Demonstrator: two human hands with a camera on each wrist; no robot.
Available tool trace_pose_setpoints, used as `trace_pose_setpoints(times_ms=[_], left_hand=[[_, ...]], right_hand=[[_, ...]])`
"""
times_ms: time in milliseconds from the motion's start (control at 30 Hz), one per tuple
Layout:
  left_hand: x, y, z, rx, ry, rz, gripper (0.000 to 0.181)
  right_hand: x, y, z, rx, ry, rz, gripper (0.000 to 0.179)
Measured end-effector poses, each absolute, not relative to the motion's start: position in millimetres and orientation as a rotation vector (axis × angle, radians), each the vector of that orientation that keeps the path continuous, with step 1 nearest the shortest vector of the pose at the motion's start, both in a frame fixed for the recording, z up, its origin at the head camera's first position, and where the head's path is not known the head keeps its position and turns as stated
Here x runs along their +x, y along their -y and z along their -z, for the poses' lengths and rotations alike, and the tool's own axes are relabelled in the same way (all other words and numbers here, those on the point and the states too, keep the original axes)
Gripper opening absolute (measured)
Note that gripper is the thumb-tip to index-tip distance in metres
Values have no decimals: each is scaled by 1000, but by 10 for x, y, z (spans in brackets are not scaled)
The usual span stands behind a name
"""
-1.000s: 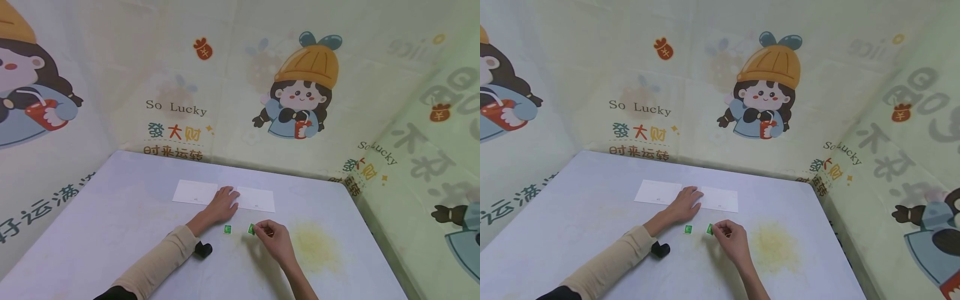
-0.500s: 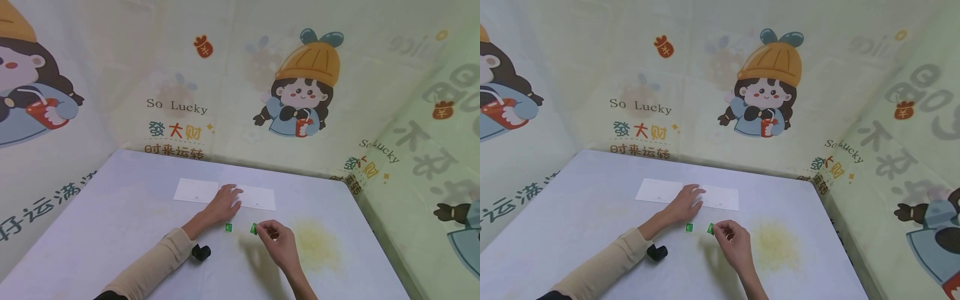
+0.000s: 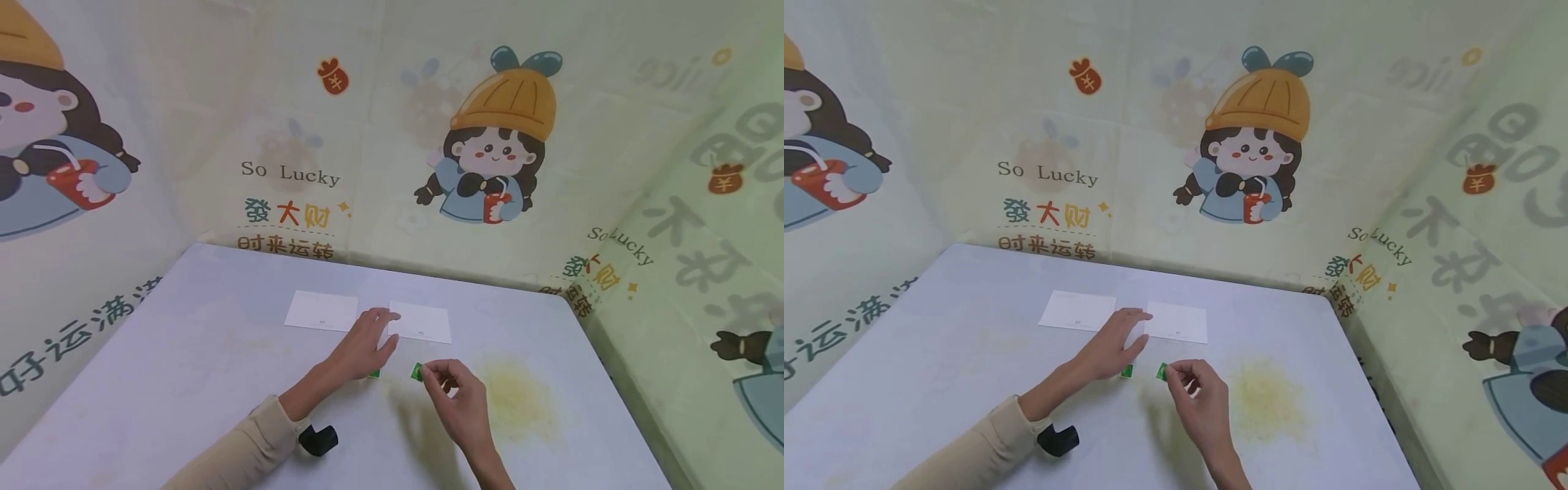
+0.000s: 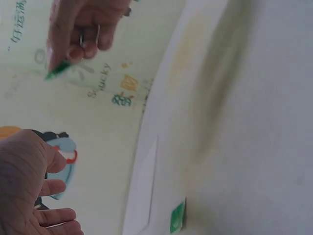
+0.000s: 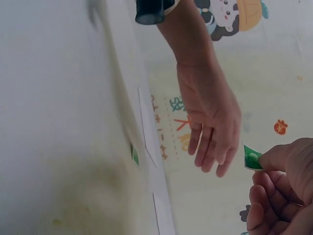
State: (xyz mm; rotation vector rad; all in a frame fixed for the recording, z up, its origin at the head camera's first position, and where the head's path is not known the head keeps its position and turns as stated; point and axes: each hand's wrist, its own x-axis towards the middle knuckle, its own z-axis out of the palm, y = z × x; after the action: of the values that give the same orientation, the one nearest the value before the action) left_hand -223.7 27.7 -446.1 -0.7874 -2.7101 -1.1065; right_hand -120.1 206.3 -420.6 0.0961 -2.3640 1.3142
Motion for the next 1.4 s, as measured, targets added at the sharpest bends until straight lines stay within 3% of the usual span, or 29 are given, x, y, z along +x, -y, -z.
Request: trace_pose_setpoints(times_ms=[167, 500, 800, 967, 1167, 1400], left_hand=[[-2036, -234, 4378, -796, 2669, 1146, 42], [-1641, -140, 4316, -722, 2539, 1326, 37], [-1379, -90, 4208, -645, 2451, 1399, 17], [-1295, -69, 4149, -703, 2423, 1665, 9], [-1221, -55, 4092, -671, 2421, 1971, 16], [-1173, -53, 4066, -628, 2389, 2112, 17]], right_hand=[[-1131, -1978, 4121, 141, 2307, -1261, 14], [-1134, -2029, 4310, 260, 2279, -1117, 10], [-1061, -1943, 4254, 315, 2200, -983, 17], [-1064, -1910, 4223, 459, 2057, -904, 21], [-1076, -1875, 4183, 608, 1905, -735, 9], [-1063, -1797, 4122, 689, 1767, -540, 16]])
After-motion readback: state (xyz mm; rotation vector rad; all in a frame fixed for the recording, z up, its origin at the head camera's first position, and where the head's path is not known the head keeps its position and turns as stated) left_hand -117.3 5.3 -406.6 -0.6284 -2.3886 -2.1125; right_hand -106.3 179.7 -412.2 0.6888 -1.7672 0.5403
